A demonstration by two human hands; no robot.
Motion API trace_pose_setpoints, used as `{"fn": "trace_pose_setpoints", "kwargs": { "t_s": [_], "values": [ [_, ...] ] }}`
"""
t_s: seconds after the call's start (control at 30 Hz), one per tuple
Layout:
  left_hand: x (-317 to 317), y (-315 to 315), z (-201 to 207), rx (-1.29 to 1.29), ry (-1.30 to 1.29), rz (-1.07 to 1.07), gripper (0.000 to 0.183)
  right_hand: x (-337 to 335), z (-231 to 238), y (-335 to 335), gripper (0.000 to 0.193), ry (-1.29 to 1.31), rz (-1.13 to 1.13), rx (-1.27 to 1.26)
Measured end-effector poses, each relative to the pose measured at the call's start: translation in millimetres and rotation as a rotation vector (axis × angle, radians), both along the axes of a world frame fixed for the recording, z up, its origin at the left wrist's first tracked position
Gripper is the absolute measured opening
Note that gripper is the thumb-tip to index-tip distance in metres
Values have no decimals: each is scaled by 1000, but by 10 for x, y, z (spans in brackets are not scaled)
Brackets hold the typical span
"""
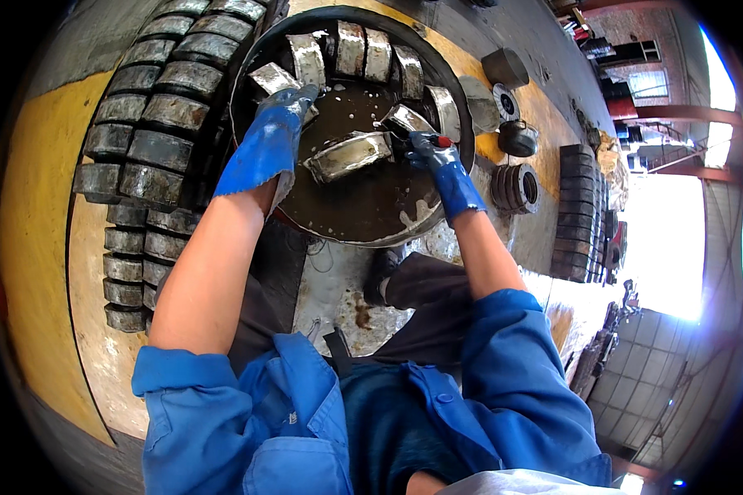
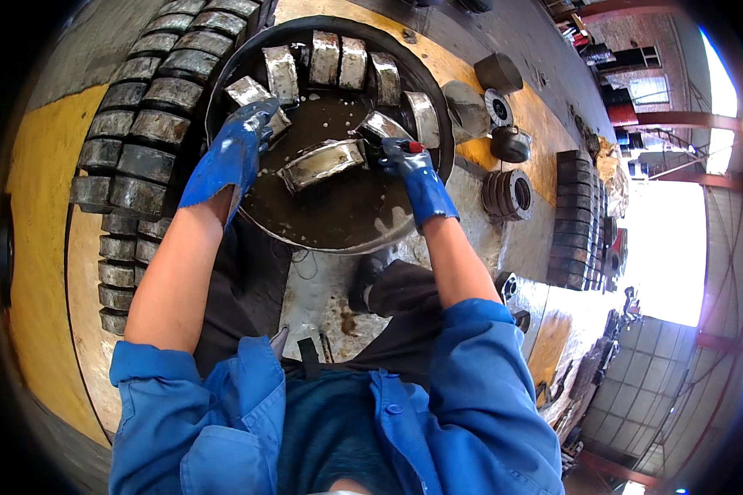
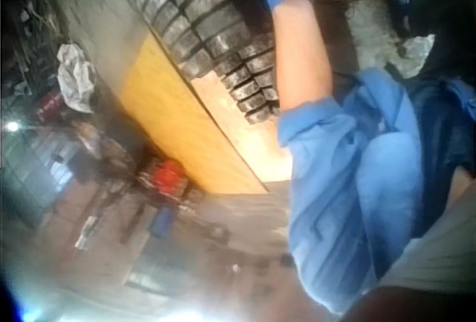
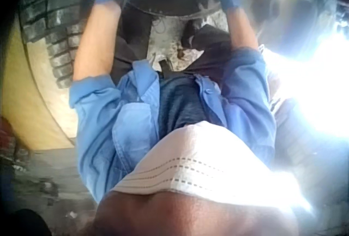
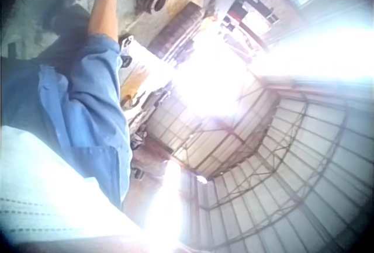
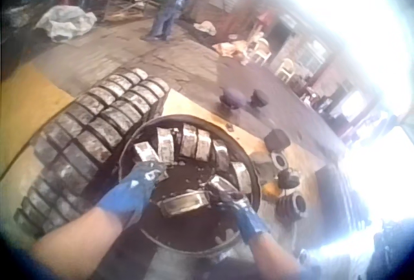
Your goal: The person cleans oily metal parts by scrubbing them with a small brush while they are submerged in a basin of fluid.
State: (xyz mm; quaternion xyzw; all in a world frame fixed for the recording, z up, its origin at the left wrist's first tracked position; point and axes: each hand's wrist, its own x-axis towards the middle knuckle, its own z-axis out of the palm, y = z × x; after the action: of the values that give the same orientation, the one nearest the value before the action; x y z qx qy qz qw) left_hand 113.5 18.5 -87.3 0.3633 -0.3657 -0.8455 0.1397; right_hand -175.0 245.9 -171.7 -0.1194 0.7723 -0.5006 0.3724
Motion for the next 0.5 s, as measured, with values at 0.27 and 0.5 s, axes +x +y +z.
{"fn": "trace_pose_setpoints", "kwargs": {
  "t_s": [0.27,0.5],
  "values": [
    [-304,-22,-345,-60,28,21,74,136,-405,-11,15,233,76,202],
    [-288,-20,-484,-75,45,50,60,570,35,-33,11,435,13,9]
  ]
}}
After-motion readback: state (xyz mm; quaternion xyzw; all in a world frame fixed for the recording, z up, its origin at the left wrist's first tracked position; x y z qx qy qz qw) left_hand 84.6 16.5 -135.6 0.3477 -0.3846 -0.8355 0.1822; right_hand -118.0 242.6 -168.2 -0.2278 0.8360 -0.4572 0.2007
